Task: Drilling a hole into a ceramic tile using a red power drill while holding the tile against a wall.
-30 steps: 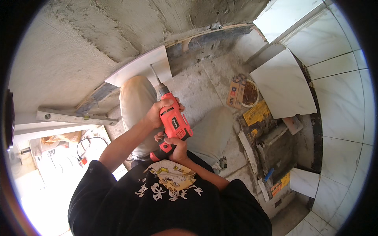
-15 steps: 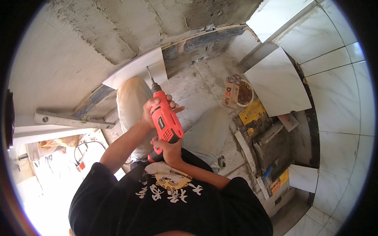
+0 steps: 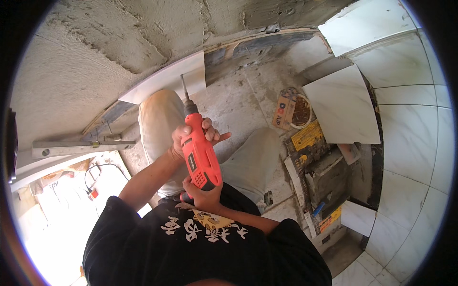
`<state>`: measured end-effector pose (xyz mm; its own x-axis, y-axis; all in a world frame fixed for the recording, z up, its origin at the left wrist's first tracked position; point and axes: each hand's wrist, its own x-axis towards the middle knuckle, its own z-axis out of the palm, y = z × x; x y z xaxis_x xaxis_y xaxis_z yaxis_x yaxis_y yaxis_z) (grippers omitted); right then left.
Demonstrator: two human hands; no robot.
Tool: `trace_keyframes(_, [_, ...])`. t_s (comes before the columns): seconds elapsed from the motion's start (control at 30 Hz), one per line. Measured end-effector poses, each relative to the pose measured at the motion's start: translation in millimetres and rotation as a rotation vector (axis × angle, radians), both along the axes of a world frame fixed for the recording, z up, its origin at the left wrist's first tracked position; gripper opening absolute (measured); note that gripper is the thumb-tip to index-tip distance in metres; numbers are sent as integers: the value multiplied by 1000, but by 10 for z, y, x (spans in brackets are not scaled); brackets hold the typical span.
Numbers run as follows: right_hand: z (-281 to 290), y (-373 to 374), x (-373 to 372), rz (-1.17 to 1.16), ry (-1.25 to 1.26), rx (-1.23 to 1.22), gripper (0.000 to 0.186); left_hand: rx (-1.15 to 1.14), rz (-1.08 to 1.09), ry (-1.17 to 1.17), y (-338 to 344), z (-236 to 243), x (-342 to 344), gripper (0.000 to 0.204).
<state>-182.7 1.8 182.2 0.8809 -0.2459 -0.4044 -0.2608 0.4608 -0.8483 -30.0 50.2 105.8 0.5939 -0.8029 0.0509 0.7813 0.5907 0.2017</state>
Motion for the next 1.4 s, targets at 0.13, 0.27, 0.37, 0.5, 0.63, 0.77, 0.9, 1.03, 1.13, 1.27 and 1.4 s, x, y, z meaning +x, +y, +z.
trace_keyframes(0.13, [-55, -36, -22, 10, -2, 94, 11, 47, -19, 13, -3, 71, -5, 35])
trace_keyframes(0.27, [-121, -69, -41, -38, -16, 151, 11, 162, -16, 23, -18, 99, -19, 36])
trace_keyframes(0.37, [-242, -95, -62, -70, -14, 264, 17, 151, -71, -16, 28, -107, -6, 41])
trace_keyframes(0.5, [-357, -169, -86, -48, -18, 337, 26, 278, -99, 45, 50, -111, -39, 41])
trace_keyframes(0.63, [-433, -174, -101, -76, 30, 443, 37, 397, -82, 59, 55, -35, -53, 40])
trace_keyframes(0.77, [-507, -166, -109, -103, 44, 524, 39, 499, -97, 62, 63, 3, -56, 40])
trace_keyframes(0.9, [-561, -182, -111, -91, 36, 568, 41, 535, -79, 52, 54, -15, -71, 42])
trace_keyframes(1.03, [-460, -168, -53, -95, 23, 539, 44, 567, -70, 59, 76, -8, -61, 44])
trace_keyframes(1.13, [-370, -147, -19, -110, 25, 514, 44, 574, -76, 51, 87, -6, -55, 44])
trace_keyframes(1.27, [-451, -166, -45, -86, 8, 504, 41, 571, -93, 55, 95, 1, -38, 43])
trace_keyframes(1.4, [-462, -153, -75, -66, 48, 471, 40, 494, -95, 75, 101, -56, -44, 42])
